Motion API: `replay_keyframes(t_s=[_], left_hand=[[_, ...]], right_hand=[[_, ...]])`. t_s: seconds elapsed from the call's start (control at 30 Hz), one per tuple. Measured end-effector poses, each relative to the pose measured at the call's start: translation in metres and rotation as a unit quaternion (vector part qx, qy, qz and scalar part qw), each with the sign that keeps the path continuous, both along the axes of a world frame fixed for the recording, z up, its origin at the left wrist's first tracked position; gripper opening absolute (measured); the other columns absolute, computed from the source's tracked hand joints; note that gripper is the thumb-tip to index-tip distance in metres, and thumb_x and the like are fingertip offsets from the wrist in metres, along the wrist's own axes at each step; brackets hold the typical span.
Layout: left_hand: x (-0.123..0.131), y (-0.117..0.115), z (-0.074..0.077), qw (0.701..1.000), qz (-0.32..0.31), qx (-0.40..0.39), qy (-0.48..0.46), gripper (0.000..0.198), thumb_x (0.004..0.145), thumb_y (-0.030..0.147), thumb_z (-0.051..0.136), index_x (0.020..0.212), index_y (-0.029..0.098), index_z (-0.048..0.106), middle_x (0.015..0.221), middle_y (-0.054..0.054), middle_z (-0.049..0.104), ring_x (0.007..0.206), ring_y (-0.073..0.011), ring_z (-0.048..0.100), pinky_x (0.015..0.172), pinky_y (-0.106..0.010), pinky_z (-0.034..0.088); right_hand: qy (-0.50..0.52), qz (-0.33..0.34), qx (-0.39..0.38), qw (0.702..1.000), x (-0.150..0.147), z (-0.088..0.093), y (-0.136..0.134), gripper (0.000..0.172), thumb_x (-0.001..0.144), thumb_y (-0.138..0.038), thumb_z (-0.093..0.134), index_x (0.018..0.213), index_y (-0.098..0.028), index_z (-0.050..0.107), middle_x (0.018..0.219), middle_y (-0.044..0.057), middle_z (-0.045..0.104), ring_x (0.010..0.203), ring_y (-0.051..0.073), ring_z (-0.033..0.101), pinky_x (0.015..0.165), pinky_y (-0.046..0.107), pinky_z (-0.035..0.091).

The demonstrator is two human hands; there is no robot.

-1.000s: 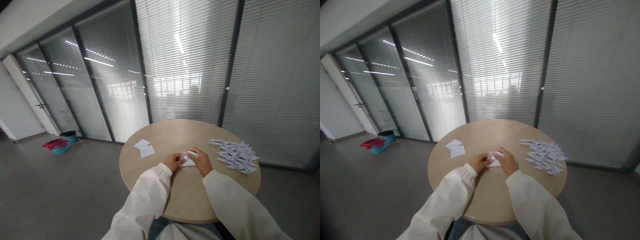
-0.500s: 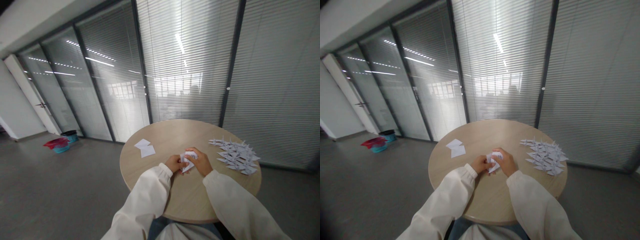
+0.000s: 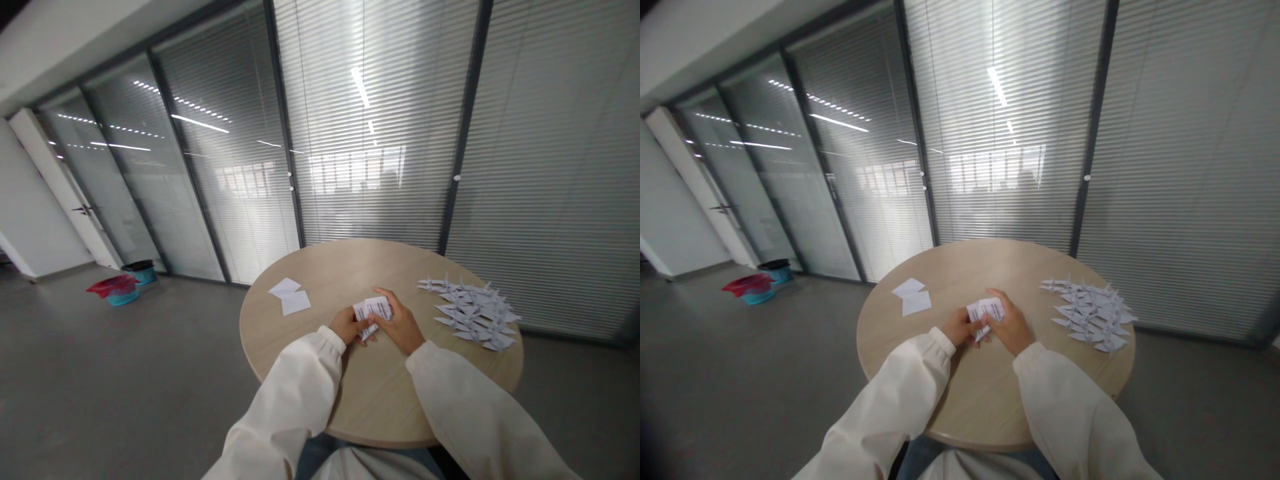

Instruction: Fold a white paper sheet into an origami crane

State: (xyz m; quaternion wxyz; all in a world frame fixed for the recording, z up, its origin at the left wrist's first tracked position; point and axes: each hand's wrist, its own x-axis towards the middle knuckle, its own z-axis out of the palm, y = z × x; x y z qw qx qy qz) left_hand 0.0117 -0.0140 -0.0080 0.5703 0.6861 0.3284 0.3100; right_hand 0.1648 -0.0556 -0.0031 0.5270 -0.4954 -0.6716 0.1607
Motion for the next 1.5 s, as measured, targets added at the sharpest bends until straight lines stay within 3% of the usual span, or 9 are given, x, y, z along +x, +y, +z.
replay_keyframes(t_s=[0.17, 0.33, 0.47, 0.6, 0.67, 0.97, 1.3, 1.5], left_hand=[[-0.001, 0.006, -0.001, 0.998, 0.041, -0.015, -0.039, 0.053, 0.063, 0.047, 0.069, 0.097, 0.008, 0.057, 0.076, -0.012, 0.067, 0.058, -0.0198, 0.065, 0.045, -0.026, 0.05], [-0.002, 0.013, -0.006, 0.995, 0.059, -0.04, -0.073, 0.054, 0.059, 0.049, 0.071, 0.093, 0.009, 0.059, 0.073, -0.009, 0.067, 0.06, -0.0175, 0.063, 0.05, -0.026, 0.051], [-0.002, 0.014, -0.006, 0.992, 0.073, -0.065, -0.075, 0.05, 0.056, 0.049, 0.073, 0.085, 0.009, 0.062, 0.07, -0.008, 0.067, 0.059, -0.0164, 0.062, 0.053, -0.027, 0.052], [-0.003, 0.015, -0.004, 0.984, 0.087, -0.111, -0.107, 0.044, 0.058, 0.042, 0.075, 0.083, 0.008, 0.063, 0.071, -0.009, 0.068, 0.062, -0.0176, 0.064, 0.062, -0.032, 0.053], [-0.003, 0.015, -0.004, 0.978, 0.09, -0.123, -0.139, 0.041, 0.06, 0.037, 0.075, 0.085, 0.007, 0.063, 0.077, -0.011, 0.069, 0.067, -0.0191, 0.065, 0.068, -0.033, 0.052], [-0.003, 0.011, 0.002, 0.954, 0.075, -0.165, -0.238, 0.03, 0.071, 0.018, 0.067, 0.097, 0.005, 0.061, 0.093, -0.016, 0.068, 0.075, -0.0204, 0.067, 0.074, -0.032, 0.053], [-0.006, 0.005, 0.005, 0.952, 0.031, -0.166, -0.254, 0.037, 0.062, 0.011, 0.073, 0.098, 0.005, 0.062, 0.1, -0.014, 0.066, 0.082, -0.019, 0.066, 0.081, -0.029, 0.052], [-0.004, 0.007, 0.004, 0.948, 0.068, -0.181, -0.252, 0.029, 0.068, 0.014, 0.068, 0.095, 0.005, 0.06, 0.091, -0.015, 0.068, 0.074, -0.0204, 0.067, 0.075, -0.033, 0.054]], right_hand=[[0.025, 0.019, 0.055, 0.998, 0.001, -0.007, 0.007, 0.061, 0.071, -0.022, 0.058, 0.129, -0.025, 0.038, 0.111, 0.007, 0.054, 0.098, 0.02, 0.055, 0.081, 0.034, 0.048], [-0.022, 0.013, 0.109, 0.994, 0.006, -0.007, 0.009, 0.06, 0.075, -0.018, 0.052, 0.132, -0.029, 0.037, 0.117, 0.007, 0.048, 0.109, 0.021, 0.049, 0.095, 0.041, 0.041], [-0.075, -0.003, 0.154, 0.985, 0.01, -0.006, 0.01, 0.049, 0.079, -0.021, 0.052, 0.127, -0.026, 0.047, 0.127, 0.007, 0.043, 0.12, 0.022, 0.039, 0.103, 0.042, 0.032], [-0.124, -0.008, 0.161, 0.979, 0.012, -0.009, 0.011, 0.03, 0.085, -0.022, 0.045, 0.109, -0.026, 0.063, 0.141, 0.002, 0.032, 0.127, 0.023, 0.031, 0.105, 0.042, 0.031], [-0.158, -0.003, 0.17, 0.973, 0.013, -0.011, 0.013, 0.029, 0.086, -0.021, 0.044, 0.101, -0.028, 0.067, 0.141, -0.001, 0.034, 0.13, 0.023, 0.027, 0.105, 0.044, 0.028], [-0.207, 0.005, 0.185, 0.961, 0.012, -0.012, 0.012, 0.03, 0.081, -0.016, 0.05, 0.102, -0.03, 0.066, 0.133, -0.002, 0.046, 0.132, 0.022, 0.024, 0.101, 0.05, 0.03], [-0.16, 0.02, 0.166, 0.973, 0.012, -0.015, 0.016, 0.02, 0.072, -0.022, 0.066, 0.09, -0.029, 0.069, 0.123, 0.001, 0.057, 0.122, 0.023, 0.04, 0.101, 0.048, 0.032], [-0.122, 0.046, 0.175, 0.976, 0.011, -0.014, 0.014, 0.013, 0.073, -0.023, 0.066, 0.085, -0.026, 0.07, 0.113, 0.003, 0.062, 0.113, 0.021, 0.048, 0.098, 0.044, 0.036]])
